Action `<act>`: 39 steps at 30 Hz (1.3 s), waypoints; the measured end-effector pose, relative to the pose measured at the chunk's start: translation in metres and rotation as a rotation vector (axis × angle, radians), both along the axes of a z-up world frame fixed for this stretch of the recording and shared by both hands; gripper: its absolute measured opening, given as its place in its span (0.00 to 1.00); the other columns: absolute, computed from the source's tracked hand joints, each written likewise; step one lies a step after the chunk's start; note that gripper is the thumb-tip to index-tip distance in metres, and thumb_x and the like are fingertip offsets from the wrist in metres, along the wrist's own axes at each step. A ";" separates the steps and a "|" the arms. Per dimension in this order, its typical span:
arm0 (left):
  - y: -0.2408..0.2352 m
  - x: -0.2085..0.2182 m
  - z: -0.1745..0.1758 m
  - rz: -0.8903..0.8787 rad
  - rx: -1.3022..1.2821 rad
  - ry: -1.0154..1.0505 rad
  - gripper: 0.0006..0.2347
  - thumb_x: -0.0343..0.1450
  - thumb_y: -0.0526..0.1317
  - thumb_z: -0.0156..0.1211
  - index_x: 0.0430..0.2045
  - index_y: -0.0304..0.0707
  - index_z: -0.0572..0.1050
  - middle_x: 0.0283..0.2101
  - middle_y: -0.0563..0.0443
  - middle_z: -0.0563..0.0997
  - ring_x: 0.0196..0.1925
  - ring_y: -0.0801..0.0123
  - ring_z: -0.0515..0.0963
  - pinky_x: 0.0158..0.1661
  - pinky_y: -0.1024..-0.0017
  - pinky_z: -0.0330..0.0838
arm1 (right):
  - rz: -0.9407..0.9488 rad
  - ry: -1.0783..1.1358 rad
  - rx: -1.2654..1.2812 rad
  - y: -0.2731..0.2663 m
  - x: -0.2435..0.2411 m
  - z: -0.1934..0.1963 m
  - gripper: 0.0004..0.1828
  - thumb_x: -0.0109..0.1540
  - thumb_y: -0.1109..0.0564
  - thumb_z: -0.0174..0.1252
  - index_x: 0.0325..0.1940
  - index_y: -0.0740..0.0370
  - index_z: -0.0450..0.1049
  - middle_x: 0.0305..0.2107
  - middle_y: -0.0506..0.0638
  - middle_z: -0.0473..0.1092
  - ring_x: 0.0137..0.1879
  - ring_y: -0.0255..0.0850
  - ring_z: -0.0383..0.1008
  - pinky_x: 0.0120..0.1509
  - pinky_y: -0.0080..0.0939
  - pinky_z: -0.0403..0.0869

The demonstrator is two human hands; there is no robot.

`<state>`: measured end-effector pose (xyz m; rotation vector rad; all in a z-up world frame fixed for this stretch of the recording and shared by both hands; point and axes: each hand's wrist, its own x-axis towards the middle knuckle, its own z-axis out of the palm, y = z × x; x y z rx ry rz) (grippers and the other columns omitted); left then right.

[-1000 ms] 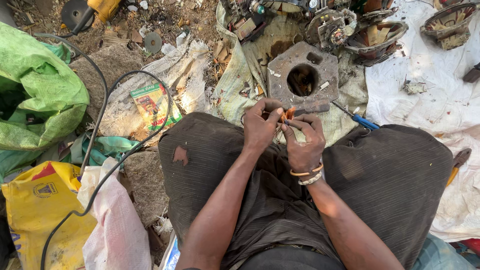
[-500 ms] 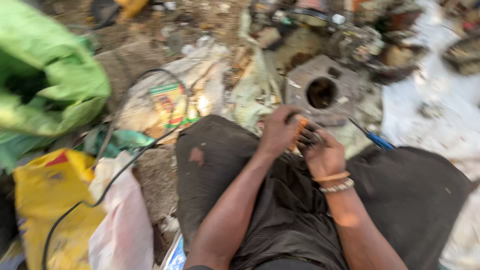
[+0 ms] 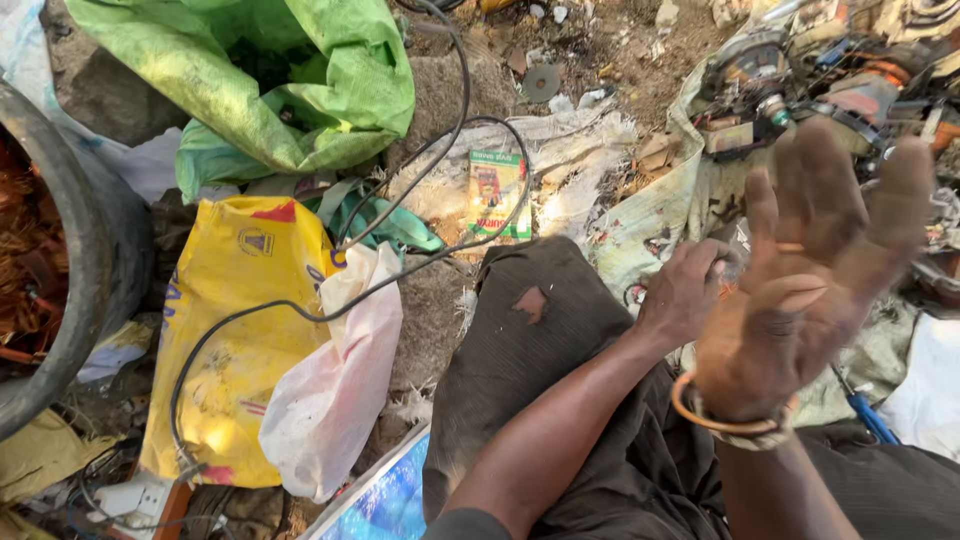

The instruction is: The person sits on the ground and uses a hammer to repeatedly strike a bundle of orange copper wire, separating the strands. The person then gathers the loosened copper strands by hand and places them into a nearby container.

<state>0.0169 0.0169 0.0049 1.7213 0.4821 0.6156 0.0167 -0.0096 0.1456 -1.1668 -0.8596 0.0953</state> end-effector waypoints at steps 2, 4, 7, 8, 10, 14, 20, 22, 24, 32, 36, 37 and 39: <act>-0.004 -0.003 0.005 -0.052 -0.162 0.089 0.06 0.79 0.36 0.51 0.47 0.44 0.75 0.47 0.44 0.79 0.46 0.59 0.81 0.47 0.61 0.76 | -0.116 -0.046 -0.121 -0.017 0.006 0.004 0.29 0.78 0.50 0.58 0.80 0.57 0.57 0.69 0.57 0.66 0.74 0.44 0.68 0.79 0.46 0.70; 0.002 0.000 0.007 -0.144 -0.315 0.135 0.07 0.79 0.37 0.51 0.47 0.44 0.76 0.47 0.46 0.80 0.45 0.62 0.82 0.46 0.63 0.77 | -0.284 0.017 -0.317 -0.043 0.014 -0.011 0.29 0.75 0.51 0.58 0.77 0.63 0.59 0.67 0.62 0.67 0.74 0.49 0.69 0.80 0.51 0.71; 0.004 0.015 0.010 -0.359 -0.470 -0.023 0.07 0.79 0.38 0.52 0.47 0.42 0.77 0.49 0.48 0.82 0.51 0.65 0.80 0.51 0.65 0.76 | -0.266 0.243 -0.440 -0.101 0.037 -0.059 0.39 0.75 0.45 0.61 0.81 0.67 0.55 0.73 0.60 0.62 0.81 0.48 0.62 0.85 0.48 0.64; 0.004 0.017 0.007 -0.432 -0.510 -0.165 0.08 0.80 0.38 0.53 0.49 0.41 0.77 0.51 0.48 0.81 0.53 0.66 0.80 0.55 0.65 0.75 | -0.223 0.175 -0.561 -0.117 0.043 -0.082 0.42 0.73 0.39 0.57 0.82 0.67 0.53 0.74 0.57 0.60 0.81 0.46 0.60 0.83 0.46 0.63; -0.003 0.018 0.003 -0.581 -0.641 -0.350 0.08 0.81 0.38 0.55 0.49 0.36 0.78 0.50 0.50 0.81 0.56 0.68 0.79 0.58 0.66 0.75 | -0.122 0.169 -0.678 -0.156 0.047 -0.121 0.50 0.68 0.29 0.47 0.84 0.66 0.53 0.67 0.52 0.63 0.67 0.40 0.62 0.73 0.40 0.64; 0.005 0.008 -0.001 -0.668 -1.059 -0.364 0.07 0.79 0.38 0.58 0.47 0.38 0.78 0.48 0.54 0.80 0.49 0.75 0.79 0.50 0.73 0.78 | -0.046 0.438 -0.782 -0.171 0.052 -0.184 0.27 0.59 0.53 0.70 0.57 0.68 0.72 0.47 0.49 0.74 0.53 0.34 0.75 0.56 0.37 0.77; 0.035 0.003 0.019 -0.427 -1.035 -0.271 0.07 0.79 0.38 0.59 0.46 0.35 0.79 0.40 0.52 0.79 0.36 0.77 0.76 0.33 0.79 0.75 | -0.126 0.449 -0.654 -0.136 0.049 -0.181 0.16 0.63 0.59 0.63 0.53 0.67 0.75 0.38 0.47 0.79 0.40 0.33 0.80 0.45 0.36 0.81; 0.045 0.005 0.020 -0.285 -1.002 -0.194 0.08 0.76 0.38 0.60 0.45 0.35 0.79 0.39 0.52 0.80 0.32 0.77 0.76 0.29 0.79 0.74 | -0.156 0.491 -0.581 -0.136 0.047 -0.163 0.16 0.66 0.58 0.63 0.55 0.69 0.75 0.34 0.50 0.77 0.38 0.35 0.79 0.46 0.37 0.81; 0.050 0.006 0.018 -0.240 -0.986 -0.146 0.09 0.73 0.37 0.62 0.45 0.36 0.77 0.40 0.55 0.80 0.33 0.79 0.76 0.31 0.79 0.74 | -0.187 0.517 -0.552 -0.140 0.043 -0.143 0.17 0.67 0.57 0.63 0.56 0.71 0.74 0.31 0.52 0.77 0.36 0.36 0.78 0.44 0.39 0.80; 0.048 0.008 0.028 -0.420 -0.842 -0.160 0.16 0.69 0.36 0.69 0.51 0.35 0.78 0.45 0.47 0.82 0.43 0.70 0.83 0.45 0.69 0.83 | -0.078 0.862 -0.179 -0.134 0.044 -0.085 0.21 0.66 0.51 0.62 0.59 0.66 0.75 0.27 0.53 0.76 0.32 0.40 0.79 0.40 0.40 0.82; 0.048 0.008 0.035 -0.518 -0.844 -0.137 0.19 0.69 0.43 0.67 0.54 0.44 0.75 0.46 0.53 0.82 0.49 0.75 0.84 0.51 0.72 0.83 | -0.267 0.676 -0.417 -0.129 0.040 -0.080 0.16 0.64 0.60 0.65 0.54 0.68 0.75 0.37 0.51 0.78 0.39 0.35 0.78 0.41 0.35 0.79; 0.048 0.007 0.035 -0.546 -0.748 -0.074 0.19 0.67 0.42 0.69 0.52 0.43 0.75 0.46 0.54 0.82 0.47 0.74 0.83 0.49 0.72 0.83 | -0.274 0.631 -0.420 -0.128 0.039 -0.079 0.15 0.65 0.61 0.66 0.54 0.68 0.76 0.38 0.50 0.78 0.40 0.34 0.78 0.43 0.34 0.79; 0.047 0.006 0.034 -0.598 -0.553 0.045 0.20 0.63 0.40 0.73 0.49 0.39 0.77 0.45 0.56 0.81 0.44 0.74 0.83 0.44 0.70 0.83 | -0.289 0.548 -0.435 -0.127 0.038 -0.077 0.14 0.65 0.62 0.66 0.54 0.68 0.76 0.40 0.51 0.78 0.42 0.33 0.78 0.46 0.33 0.79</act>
